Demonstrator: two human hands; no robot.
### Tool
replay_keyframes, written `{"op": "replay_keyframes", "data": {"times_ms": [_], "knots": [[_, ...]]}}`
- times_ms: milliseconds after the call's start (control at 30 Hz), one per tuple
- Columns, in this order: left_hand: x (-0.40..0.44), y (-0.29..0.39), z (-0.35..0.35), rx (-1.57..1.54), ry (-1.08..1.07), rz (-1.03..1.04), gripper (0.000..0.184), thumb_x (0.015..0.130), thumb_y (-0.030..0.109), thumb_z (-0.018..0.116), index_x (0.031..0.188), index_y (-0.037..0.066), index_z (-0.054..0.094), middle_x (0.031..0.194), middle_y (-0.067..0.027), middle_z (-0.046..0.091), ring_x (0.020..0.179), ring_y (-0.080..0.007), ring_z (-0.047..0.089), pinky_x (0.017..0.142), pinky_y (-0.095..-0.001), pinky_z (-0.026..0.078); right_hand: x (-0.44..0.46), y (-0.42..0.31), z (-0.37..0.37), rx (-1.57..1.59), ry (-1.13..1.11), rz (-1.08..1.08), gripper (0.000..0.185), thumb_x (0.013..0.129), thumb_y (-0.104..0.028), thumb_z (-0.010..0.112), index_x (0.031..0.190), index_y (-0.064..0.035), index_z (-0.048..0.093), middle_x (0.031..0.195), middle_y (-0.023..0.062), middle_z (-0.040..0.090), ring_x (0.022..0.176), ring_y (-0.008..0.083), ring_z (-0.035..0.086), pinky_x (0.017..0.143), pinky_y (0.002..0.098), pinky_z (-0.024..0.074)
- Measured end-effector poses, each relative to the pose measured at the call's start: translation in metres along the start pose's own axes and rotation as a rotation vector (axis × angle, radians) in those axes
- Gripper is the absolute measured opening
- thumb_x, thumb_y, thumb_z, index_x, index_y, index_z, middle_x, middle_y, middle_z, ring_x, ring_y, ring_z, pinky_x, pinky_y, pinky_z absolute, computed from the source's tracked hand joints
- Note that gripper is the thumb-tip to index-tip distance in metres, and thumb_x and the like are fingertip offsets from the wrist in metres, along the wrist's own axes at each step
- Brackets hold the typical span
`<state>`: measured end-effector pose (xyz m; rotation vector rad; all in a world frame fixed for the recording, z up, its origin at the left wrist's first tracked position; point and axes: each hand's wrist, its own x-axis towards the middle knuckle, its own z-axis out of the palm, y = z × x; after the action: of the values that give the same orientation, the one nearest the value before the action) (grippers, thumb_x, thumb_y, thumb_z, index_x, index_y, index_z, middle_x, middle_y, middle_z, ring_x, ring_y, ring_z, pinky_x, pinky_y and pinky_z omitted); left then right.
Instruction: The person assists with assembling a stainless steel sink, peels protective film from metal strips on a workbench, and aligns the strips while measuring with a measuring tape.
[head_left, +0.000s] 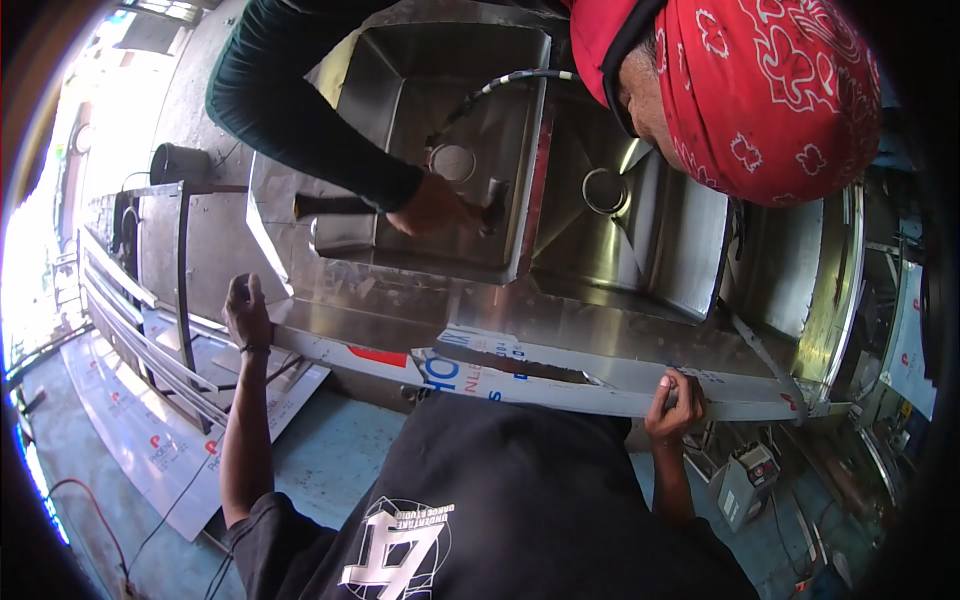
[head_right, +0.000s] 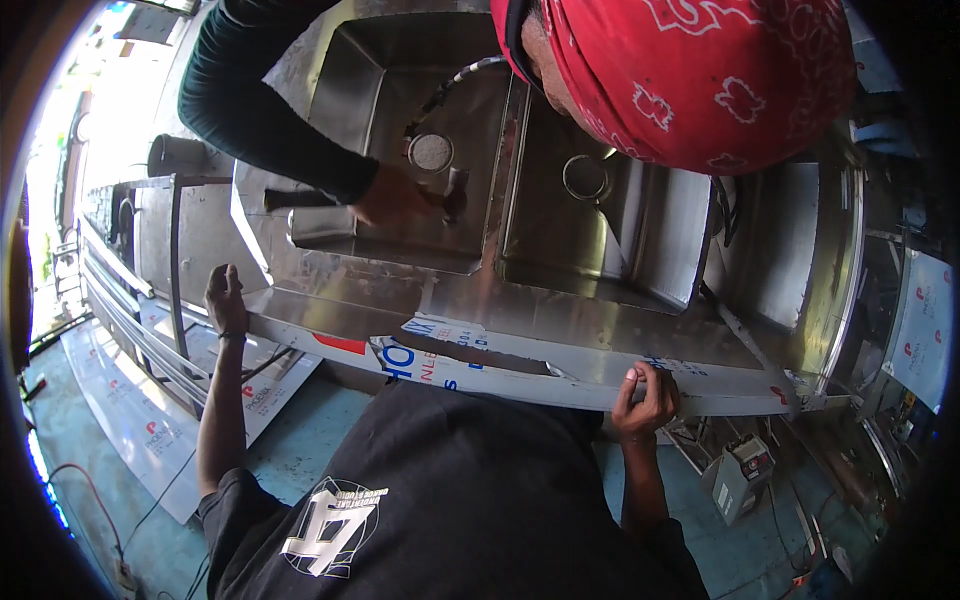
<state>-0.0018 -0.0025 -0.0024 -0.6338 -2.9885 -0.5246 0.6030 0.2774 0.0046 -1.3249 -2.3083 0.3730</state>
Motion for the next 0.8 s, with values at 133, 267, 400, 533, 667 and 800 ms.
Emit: {"op": "replay_keyframes", "data": {"times_ms": [133, 267, 400, 533, 667, 800], "knots": [[0.0004, -0.0004, 0.0002, 0.012, 0.004, 0.008, 0.03, 0.099, 0.038, 0.06, 0.103, 0.01, 0.07, 0.076, -0.0101, 0.07, 0.072, -0.0268, 0.069, 0.072, -0.0427, 0.049, -0.0006, 0.0005, 0.0006, 0.008, 0.003, 0.006, 0.01, 0.09, -0.012, 0.063, 0.092, -0.0029, 0.067, 0.074, 0.0111, 0.063, 0.067, 0.0315, 0.062, 0.063, 0.0419, 0.0477], [-0.0003, 0.0024, -0.001, -0.005, -0.001, 0.003, 0.03, 0.099, 0.038, 0.06, 0.102, 0.01, 0.07, 0.075, -0.0102, 0.07, 0.072, -0.027, 0.068, 0.072, -0.0426, 0.049, -0.0002, -0.0004, 0.0002, 0.007, -0.006, 0.019, 0.01, 0.09, -0.012, 0.063, 0.092, -0.0031, 0.067, 0.074, 0.0109, 0.063, 0.066, 0.0311, 0.062, 0.063, 0.0415, 0.0476], [-0.0014, 0.0071, -0.0034, -0.001, -0.006, 0.001, 0.031, 0.099, 0.038, 0.06, 0.102, 0.01, 0.069, 0.075, -0.0102, 0.07, 0.071, -0.0274, 0.068, 0.072, -0.0427, 0.049, 0.0002, -0.0009, 0.0005, 0.005, 0.008, 0.002, 0.01, 0.09, -0.012, 0.063, 0.092, -0.003, 0.067, 0.074, 0.0109, 0.063, 0.066, 0.0308, 0.062, 0.063, 0.0414, 0.0475], [0.0003, -0.0005, 0.0002, -0.01, -0.012, -0.01, 0.032, 0.099, 0.04, 0.059, 0.102, 0.01, 0.069, 0.075, -0.0101, 0.07, 0.071, -0.0277, 0.068, 0.072, -0.0434, 0.048, -0.0013, 0.0014, 0.0014, 0.006, 0.007, 0.007, 0.01, 0.09, -0.011, 0.064, 0.092, -0.0028, 0.067, 0.074, 0.011, 0.063, 0.066, 0.0307, 0.062, 0.063, 0.0414, 0.0477], [0.0004, -0.001, 0.0003, -0.001, -0.01, -0.008, 0.033, 0.099, 0.041, 0.058, 0.103, 0.01, 0.069, 0.075, -0.0102, 0.07, 0.072, -0.0279, 0.068, 0.073, -0.0437, 0.048, -0.0009, 0.0011, 0.0009, 0.002, 0.01, -0.002, 0.009, 0.089, -0.011, 0.064, 0.092, -0.0027, 0.067, 0.074, 0.011, 0.063, 0.067, 0.0307, 0.062, 0.063, 0.0413, 0.0478], [0.0004, -0.0004, 0.0001, 0.014, -0.003, 0.008, 0.032, 0.099, 0.04, 0.059, 0.103, 0.01, 0.069, 0.076, -0.0102, 0.07, 0.072, -0.0279, 0.068, 0.073, -0.0435, 0.049, 0.0001, -0.0008, 0.0005, 0.003, 0.011, 0.005, 0.009, 0.089, -0.011, 0.064, 0.091, -0.0028, 0.067, 0.074, 0.011, 0.063, 0.067, 0.0307, 0.062, 0.063, 0.0416, 0.048]]}}
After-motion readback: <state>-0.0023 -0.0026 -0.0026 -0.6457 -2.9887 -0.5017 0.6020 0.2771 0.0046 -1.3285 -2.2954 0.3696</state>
